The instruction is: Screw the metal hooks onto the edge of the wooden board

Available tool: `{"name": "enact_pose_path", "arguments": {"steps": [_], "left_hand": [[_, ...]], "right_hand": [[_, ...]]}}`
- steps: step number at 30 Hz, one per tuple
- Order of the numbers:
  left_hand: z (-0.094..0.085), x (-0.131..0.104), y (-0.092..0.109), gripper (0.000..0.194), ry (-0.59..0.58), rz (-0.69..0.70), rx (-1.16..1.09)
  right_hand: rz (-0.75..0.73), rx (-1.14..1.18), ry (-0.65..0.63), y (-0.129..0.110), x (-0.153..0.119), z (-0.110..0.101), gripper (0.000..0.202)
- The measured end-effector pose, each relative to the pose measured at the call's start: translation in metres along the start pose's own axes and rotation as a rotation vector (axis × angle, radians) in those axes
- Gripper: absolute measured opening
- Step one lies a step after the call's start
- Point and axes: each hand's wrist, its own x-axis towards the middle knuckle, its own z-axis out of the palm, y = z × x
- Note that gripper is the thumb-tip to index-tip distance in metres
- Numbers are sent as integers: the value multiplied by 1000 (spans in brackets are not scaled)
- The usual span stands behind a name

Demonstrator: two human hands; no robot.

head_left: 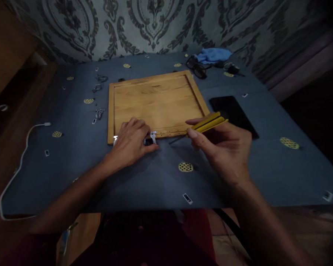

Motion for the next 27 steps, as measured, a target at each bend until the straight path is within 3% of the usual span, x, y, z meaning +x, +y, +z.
{"name": "enact_pose_path", "arguments": {"steps": [4, 9, 19, 27], "left_hand": [[0, 0, 0, 30, 0, -10, -2], [2, -1, 0, 30, 4, 3, -4], [3, -2, 1, 32, 5, -14, 22], [4, -2, 0, 32, 11, -3, 43]], "right_hand": [[149, 81, -26, 17, -22, -23, 28], [177, 41, -109, 28, -39, -52, 18], [-135, -309, -261, 51, -57, -74, 19], [-423, -753, -334, 53, -40, -50, 30]]}}
